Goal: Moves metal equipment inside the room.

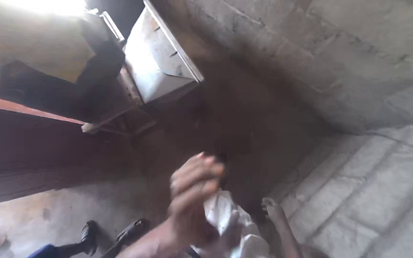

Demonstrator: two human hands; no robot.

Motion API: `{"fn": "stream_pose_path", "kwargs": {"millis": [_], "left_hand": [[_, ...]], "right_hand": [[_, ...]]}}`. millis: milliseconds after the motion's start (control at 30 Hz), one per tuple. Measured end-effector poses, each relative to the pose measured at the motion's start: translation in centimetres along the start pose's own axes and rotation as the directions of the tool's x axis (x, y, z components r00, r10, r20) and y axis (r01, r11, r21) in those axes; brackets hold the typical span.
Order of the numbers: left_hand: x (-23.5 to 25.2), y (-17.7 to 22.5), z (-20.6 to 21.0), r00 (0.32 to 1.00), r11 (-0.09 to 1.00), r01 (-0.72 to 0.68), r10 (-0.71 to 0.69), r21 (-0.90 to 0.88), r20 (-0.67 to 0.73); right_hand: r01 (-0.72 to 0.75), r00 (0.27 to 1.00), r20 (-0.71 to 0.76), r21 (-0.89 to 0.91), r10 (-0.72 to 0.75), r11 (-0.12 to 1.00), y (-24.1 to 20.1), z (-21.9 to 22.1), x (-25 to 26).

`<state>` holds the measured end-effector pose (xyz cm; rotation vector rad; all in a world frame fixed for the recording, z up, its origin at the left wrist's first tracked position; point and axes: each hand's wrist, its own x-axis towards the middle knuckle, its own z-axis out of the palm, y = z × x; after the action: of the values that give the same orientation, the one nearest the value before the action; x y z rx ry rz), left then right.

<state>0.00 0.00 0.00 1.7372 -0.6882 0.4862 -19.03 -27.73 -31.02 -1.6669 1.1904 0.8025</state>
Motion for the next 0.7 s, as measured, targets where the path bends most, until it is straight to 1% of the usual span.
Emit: {"fn": "stream_pose_path", "kwargs": {"millis": [33,67,100,133,167,200,233,267,300,367,433,533,600,667,700], "left_hand": [[0.4,-4.4,2.2,0.998,0.997,0.056,-0.058,0.052,0.035],[1.1,-8.6,4.3,0.987,0.987,0.149,-0.153,0.066,0.055],[1.8,-12.4,6.3,0.955,0.956,0.279,-0.286,0.087,0.083],[2.5,-15.6,7.9,0.881,0.891,0.443,-0.453,0.096,0.136],[3.2,-18.5,9.0,0.772,0.793,0.605,-0.606,0.071,0.192],[4.0,-21.1,9.9,0.657,0.684,0.728,-0.715,0.042,0.237],[4.9,-23.5,10.7,0.554,0.584,0.811,-0.788,0.040,0.267],[5.6,-25.5,11.3,0.481,0.517,0.854,-0.829,0.063,0.286],[6.1,-27.4,11.8,0.429,0.476,0.873,-0.853,0.108,0.298],[7.1,-30.9,12.8,0.370,0.439,0.875,-0.878,0.204,0.302],[8.3,-34.2,13.7,0.286,0.358,0.894,-0.919,0.269,0.271],[9.7,-39.3,14.7,0.098,0.141,0.941,-0.984,0.308,0.150],[10.5,-42.6,15.5,-0.009,0.012,0.950,-0.998,0.313,0.067],[11.5,-45.6,16.4,-0.081,-0.081,0.950,-0.997,0.300,-0.013],[12.3,-47.1,16.8,-0.103,-0.115,0.953,-0.993,0.279,-0.059]], "right_hand": [[-0.009,1.000,-0.005,0.015,0.009,1.000,-1.5,-1.0,1.2],[-0.022,1.000,-0.014,0.026,0.023,0.999,-3.3,-2.2,2.4],[-0.037,0.999,-0.015,0.027,0.037,0.999,-5.3,-3.6,3.5],[-0.049,0.999,-0.013,0.009,0.049,0.999,-7.1,-5.1,4.2],[-0.043,0.999,-0.010,-0.017,0.043,0.999,-9.2,-6.7,4.9],[-0.022,1.000,-0.008,-0.045,0.022,0.999,-11.7,-8.4,5.7],[0.017,1.000,-0.018,-0.054,-0.018,0.998,-14.1,-10.0,6.4],[0.058,0.998,-0.035,-0.035,-0.059,0.998,-16.1,-11.4,7.0],[0.083,0.995,-0.055,0.004,-0.083,0.997,-18.2,-12.6,7.5],[0.119,0.987,-0.114,0.063,-0.112,0.991,-22.4,-14.5,8.3],[0.131,0.986,-0.114,0.073,-0.122,0.989,-25.7,-15.8,9.4],[0.097,0.994,-0.036,-0.051,-0.099,0.994,-29.7,-16.9,10.8],[0.076,0.997,0.018,-0.174,-0.074,0.982,-32.1,-18.1,11.8],[0.099,0.994,0.064,-0.298,-0.084,0.949,-33.9,-19.8,13.5],[0.122,0.991,0.089,-0.337,-0.098,0.934,-34.8,-20.9,14.8]]}}
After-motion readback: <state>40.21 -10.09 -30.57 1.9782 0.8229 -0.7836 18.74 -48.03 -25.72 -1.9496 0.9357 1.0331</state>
